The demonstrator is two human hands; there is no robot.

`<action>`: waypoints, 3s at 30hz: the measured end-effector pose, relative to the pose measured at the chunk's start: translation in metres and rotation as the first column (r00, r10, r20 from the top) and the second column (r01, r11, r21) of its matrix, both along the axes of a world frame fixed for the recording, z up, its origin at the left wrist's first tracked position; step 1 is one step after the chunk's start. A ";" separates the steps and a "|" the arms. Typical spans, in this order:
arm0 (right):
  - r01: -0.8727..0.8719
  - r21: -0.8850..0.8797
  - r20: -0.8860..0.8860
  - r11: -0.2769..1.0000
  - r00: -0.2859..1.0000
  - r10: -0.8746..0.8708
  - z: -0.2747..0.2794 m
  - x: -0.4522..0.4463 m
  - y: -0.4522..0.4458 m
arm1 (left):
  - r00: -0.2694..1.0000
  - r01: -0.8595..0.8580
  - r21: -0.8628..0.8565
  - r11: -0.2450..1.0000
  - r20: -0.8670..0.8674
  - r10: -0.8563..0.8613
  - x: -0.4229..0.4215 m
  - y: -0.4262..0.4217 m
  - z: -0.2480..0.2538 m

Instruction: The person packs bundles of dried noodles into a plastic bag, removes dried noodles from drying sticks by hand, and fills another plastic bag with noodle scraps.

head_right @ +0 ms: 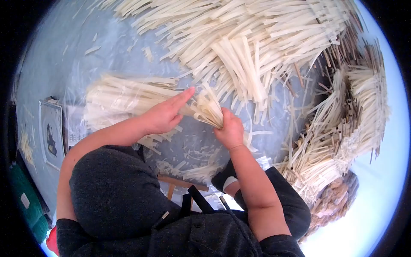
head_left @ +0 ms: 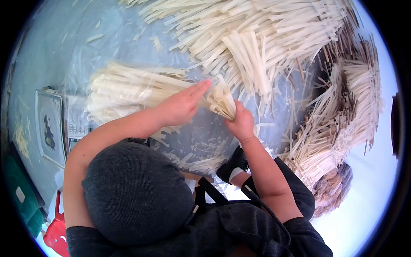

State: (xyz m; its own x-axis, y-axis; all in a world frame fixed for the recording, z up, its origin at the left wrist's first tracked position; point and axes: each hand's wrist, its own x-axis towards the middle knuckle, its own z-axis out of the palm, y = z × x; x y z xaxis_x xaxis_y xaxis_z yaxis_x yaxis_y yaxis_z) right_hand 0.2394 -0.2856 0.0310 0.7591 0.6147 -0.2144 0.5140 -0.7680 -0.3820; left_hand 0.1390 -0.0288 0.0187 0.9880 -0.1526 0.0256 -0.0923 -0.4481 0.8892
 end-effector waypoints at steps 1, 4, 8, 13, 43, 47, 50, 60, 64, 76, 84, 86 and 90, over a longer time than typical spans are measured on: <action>-0.005 0.000 -0.002 1.000 1.000 0.005 -0.001 -0.001 0.001 | 0.999 0.008 0.030 1.000 0.051 -0.010 -0.001 -0.002 -0.005; -0.033 -0.012 0.001 0.999 0.999 0.033 -0.003 -0.005 0.003 | 0.994 -0.003 0.075 0.997 0.110 -0.005 -0.001 -0.002 -0.002; 0.130 -0.096 -0.086 0.987 0.987 -0.139 0.003 0.001 0.012 | 0.993 -0.108 0.210 0.972 0.077 0.093 -0.006 0.033 0.037; 0.218 0.089 -0.175 0.972 0.964 -0.201 0.009 0.019 0.011 | 0.941 -0.301 0.511 0.805 0.025 0.336 -0.069 0.073 0.050; -0.424 -0.269 -0.187 0.865 0.904 0.385 0.041 -0.086 0.171 | 0.803 -0.587 -0.251 0.770 -0.299 0.515 -0.136 0.091 0.052; -0.516 -0.292 -0.155 0.805 0.856 0.493 0.044 -0.054 0.199 | 0.811 -0.570 -0.163 0.805 -0.265 0.521 -0.136 0.096 0.065; -0.543 -0.302 -0.172 0.783 0.839 0.516 0.036 -0.027 0.209 | 0.791 -0.595 -0.187 0.782 -0.313 0.526 -0.136 0.103 0.073; -0.613 -0.133 -0.342 0.779 0.766 0.544 0.034 -0.097 0.238 | 0.849 -0.515 -0.260 0.817 -0.281 0.447 -0.127 0.100 0.082; -0.472 0.250 -0.374 0.845 0.758 0.534 0.012 -0.114 0.255 | 0.893 -0.421 -0.182 0.889 -0.257 0.370 -0.133 0.103 0.079; -0.569 0.354 -0.105 0.742 0.764 0.636 -0.050 -0.146 0.257 | 0.926 -0.263 -0.286 0.921 -0.343 0.158 -0.139 0.105 0.078; -0.648 0.403 -0.177 0.647 0.638 0.749 -0.027 -0.111 0.213 | 0.741 -0.532 -0.051 0.845 -0.511 0.436 -0.161 0.106 0.044; -0.591 0.474 -0.152 0.653 0.676 0.721 -0.009 -0.085 0.189 | 0.698 -0.495 0.012 0.869 -0.590 0.406 -0.166 0.111 0.041; 0.147 0.579 -0.424 0.802 0.894 0.142 -0.019 -0.063 0.120 | 0.717 -0.487 0.077 0.870 -0.534 0.448 -0.166 0.124 0.049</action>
State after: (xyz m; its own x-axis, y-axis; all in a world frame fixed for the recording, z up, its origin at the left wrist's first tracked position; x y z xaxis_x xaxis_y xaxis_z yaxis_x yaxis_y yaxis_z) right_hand 0.1763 -0.1653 0.0119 0.6784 0.7255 -0.1157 0.1855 -0.3216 -0.9285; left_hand -0.0267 0.0950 0.0680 0.7952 0.3152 -0.5180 0.5961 -0.2492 0.7633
